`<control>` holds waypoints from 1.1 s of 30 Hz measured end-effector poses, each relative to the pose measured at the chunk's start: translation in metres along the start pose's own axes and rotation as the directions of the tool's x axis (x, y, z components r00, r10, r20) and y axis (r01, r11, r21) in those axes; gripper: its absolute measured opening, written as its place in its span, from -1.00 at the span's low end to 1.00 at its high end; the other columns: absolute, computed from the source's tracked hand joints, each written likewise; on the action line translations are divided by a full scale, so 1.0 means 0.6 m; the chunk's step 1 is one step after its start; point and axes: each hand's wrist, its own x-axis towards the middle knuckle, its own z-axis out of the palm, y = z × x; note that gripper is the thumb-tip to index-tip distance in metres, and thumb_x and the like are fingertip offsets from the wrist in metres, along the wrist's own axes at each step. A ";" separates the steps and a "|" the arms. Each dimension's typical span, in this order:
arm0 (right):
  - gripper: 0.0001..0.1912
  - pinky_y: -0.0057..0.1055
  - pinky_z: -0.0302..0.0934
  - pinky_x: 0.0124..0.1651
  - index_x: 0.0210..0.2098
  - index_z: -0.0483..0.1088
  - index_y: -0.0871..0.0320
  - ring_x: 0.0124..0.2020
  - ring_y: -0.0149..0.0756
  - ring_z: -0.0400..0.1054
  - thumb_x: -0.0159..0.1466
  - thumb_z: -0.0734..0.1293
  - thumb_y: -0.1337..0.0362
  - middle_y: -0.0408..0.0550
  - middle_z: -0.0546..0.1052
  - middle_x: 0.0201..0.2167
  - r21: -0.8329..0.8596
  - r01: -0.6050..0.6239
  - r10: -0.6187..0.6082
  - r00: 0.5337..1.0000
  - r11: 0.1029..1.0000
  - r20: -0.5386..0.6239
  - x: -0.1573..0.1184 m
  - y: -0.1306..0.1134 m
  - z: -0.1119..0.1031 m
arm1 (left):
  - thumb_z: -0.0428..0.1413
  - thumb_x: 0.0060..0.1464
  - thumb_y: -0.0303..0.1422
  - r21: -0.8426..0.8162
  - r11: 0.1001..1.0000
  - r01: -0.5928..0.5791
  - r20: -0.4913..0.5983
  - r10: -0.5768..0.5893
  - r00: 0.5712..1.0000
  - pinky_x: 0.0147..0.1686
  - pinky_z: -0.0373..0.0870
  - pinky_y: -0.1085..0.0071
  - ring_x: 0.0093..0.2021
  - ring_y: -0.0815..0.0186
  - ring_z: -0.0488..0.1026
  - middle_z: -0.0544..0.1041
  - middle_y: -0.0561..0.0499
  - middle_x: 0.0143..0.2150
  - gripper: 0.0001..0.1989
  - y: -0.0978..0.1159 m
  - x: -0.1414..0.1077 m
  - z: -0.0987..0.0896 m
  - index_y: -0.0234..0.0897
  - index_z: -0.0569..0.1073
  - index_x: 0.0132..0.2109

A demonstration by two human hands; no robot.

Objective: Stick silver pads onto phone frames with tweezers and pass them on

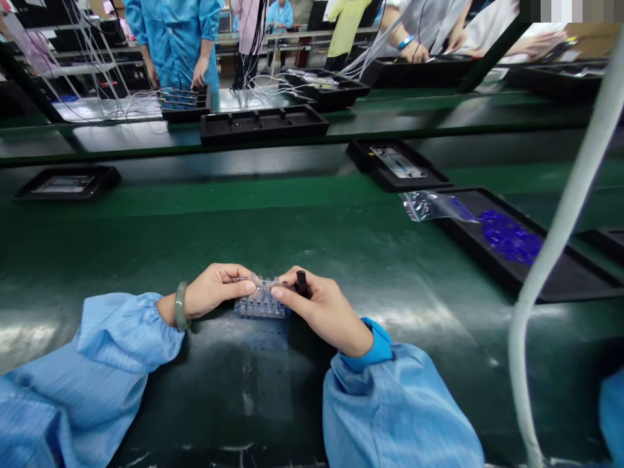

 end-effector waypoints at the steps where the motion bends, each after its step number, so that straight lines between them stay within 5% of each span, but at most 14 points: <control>1: -0.72 -0.40 0.22 -0.32 -0.48 0.43 0.13 -0.41 -0.31 0.30 0.15 0.40 0.05 -0.12 0.40 -0.48 -0.002 0.001 -0.001 1.000 1.000 0.005 0.000 0.000 -0.001 | 0.35 -0.25 -0.15 -0.008 1.000 0.002 0.000 -0.002 1.000 -0.34 0.31 0.45 -0.45 0.45 0.39 0.50 0.05 -0.44 -0.62 0.000 0.000 0.000 -0.37 0.50 -0.38; 23: -0.73 -0.40 0.22 -0.29 -0.44 0.47 0.11 -0.38 -0.29 0.33 0.16 0.38 0.04 -0.10 0.44 -0.45 -0.026 0.006 -0.006 1.000 1.000 -0.003 0.001 0.003 -0.002 | 0.31 -0.18 -0.12 0.019 0.999 -0.039 0.006 0.039 0.999 -0.28 0.31 0.39 -0.42 0.41 0.40 0.50 0.02 -0.43 -0.63 -0.006 -0.001 -0.004 -0.38 0.51 -0.38; 28: -0.71 -0.37 0.24 -0.30 -0.39 0.50 0.12 -0.37 -0.26 0.35 0.18 0.35 0.01 -0.07 0.48 -0.42 -0.140 0.050 -0.051 0.999 0.989 -0.002 -0.001 0.000 -0.009 | 0.25 -0.07 -0.12 0.197 0.969 -0.152 0.013 0.153 0.988 -0.27 0.37 0.34 -0.37 0.33 0.46 0.55 -0.05 -0.35 -0.65 -0.010 0.001 -0.009 -0.37 0.54 -0.31; 33: -0.81 -0.39 0.22 -0.37 -0.24 0.50 0.07 -0.41 -0.32 0.34 0.23 0.34 0.13 -0.09 0.49 -0.36 -0.292 0.168 -0.191 0.980 0.942 -0.051 -0.002 0.008 -0.012 | 0.16 0.07 -0.34 0.476 0.809 -0.345 0.001 0.392 0.920 -0.10 0.36 0.32 -0.17 0.27 0.47 0.56 -0.05 -0.19 -0.82 -0.003 -0.003 -0.007 -0.27 0.54 -0.16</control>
